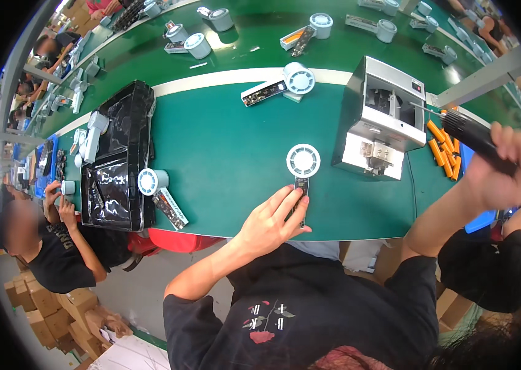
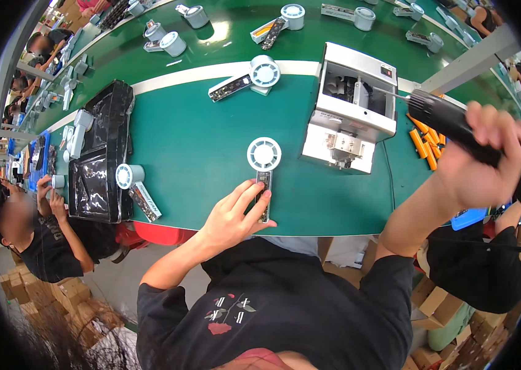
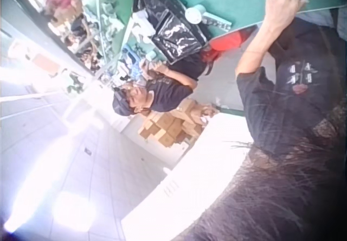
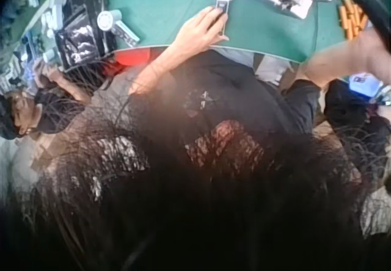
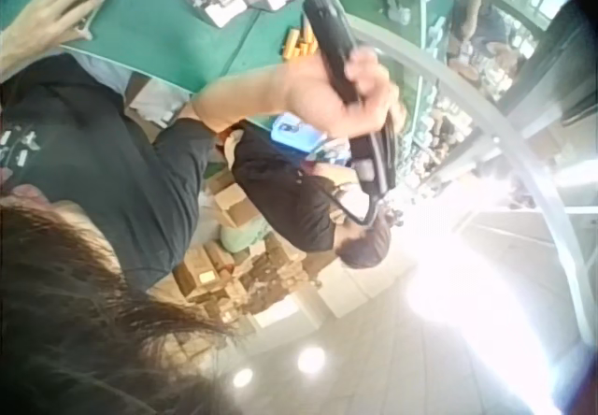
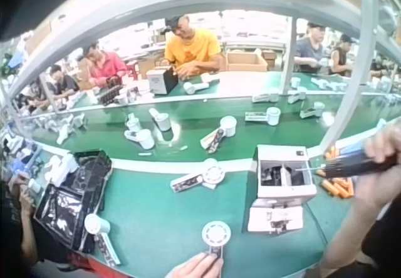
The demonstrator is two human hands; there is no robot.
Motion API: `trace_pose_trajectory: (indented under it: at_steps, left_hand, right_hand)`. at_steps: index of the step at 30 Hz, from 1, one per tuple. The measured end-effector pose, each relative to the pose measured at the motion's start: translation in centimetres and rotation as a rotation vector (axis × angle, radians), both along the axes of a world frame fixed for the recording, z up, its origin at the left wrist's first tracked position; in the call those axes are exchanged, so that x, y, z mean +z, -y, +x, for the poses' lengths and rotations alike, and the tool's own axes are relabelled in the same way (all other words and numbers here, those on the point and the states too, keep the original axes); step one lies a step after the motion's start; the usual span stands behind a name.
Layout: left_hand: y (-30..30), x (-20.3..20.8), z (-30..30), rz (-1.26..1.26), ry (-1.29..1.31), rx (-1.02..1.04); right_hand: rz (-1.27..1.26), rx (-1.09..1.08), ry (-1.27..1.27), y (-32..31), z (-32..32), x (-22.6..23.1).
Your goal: Assembling small electronic fans by attaching components and using an electric screwdriver at an assembly line.
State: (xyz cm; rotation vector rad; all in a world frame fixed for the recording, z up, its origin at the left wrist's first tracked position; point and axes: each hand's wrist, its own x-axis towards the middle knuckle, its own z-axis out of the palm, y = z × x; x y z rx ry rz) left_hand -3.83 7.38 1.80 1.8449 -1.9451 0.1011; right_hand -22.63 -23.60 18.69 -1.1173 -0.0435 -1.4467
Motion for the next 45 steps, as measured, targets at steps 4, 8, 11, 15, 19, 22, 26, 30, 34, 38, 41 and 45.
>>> trace_pose_trajectory:
  at_steps: [4, 8, 11, 15, 19, 22, 26, 30, 34, 38, 41, 45]
  left_hand:
    - [0.7, 0.1, -0.9, -0.013, -0.045, 0.038]
    - [0.8, -0.5, -1.9, -0.065, -0.147, 0.131]
    - [0.8, -1.1, -2.2, -0.090, -0.206, 0.149]
    - [0.7, -1.0, -2.2, -0.071, -0.292, 0.156]
    - [0.8, -0.9, -2.4, -0.047, -0.291, 0.137]
    - [0.8, -1.2, -2.3, -0.077, -0.317, 0.140]
    - [0.5, -1.3, -2.3, -0.091, -0.319, 0.158]
    - [0.5, -1.1, -2.2, -0.083, -0.281, 0.141]
    - [1.1, -1.0, -2.4, -0.107, -0.289, 0.118]
    - [0.7, -1.3, -2.7, -0.128, -0.291, 0.160]
    - [0.7, -1.4, -2.5, -0.138, -0.316, 0.166]
    - [0.7, -1.4, -2.4, -0.143, -0.322, 0.161]
  right_hand:
    - [-0.134, -0.140, -0.368, -2.4, 3.2, -0.2]
    - [-0.330, -0.096, -0.286, -3.9, 1.8, 0.4]
    - [-0.303, -0.092, -0.193, -5.5, 1.6, 0.4]
    - [-0.341, 0.189, -0.276, -6.5, 0.7, 0.9]
    - [-0.077, 0.033, -0.434, -7.8, 4.7, -0.6]
    - [0.047, 0.069, -0.623, -6.9, 6.8, -0.7]
    - [0.119, 0.278, -0.597, -6.9, 7.7, -1.2]
    - [-0.068, 0.313, -0.632, -8.7, 7.9, -2.1]
    - [-0.147, 0.396, -0.484, -11.0, 9.5, -1.6]
    - [-0.209, 0.367, -0.605, -12.3, 10.7, -2.8]
    - [-0.165, 0.352, -0.677, -12.9, 11.1, -3.4]
    - [-0.194, 0.342, -0.676, -13.1, 11.6, -3.7]
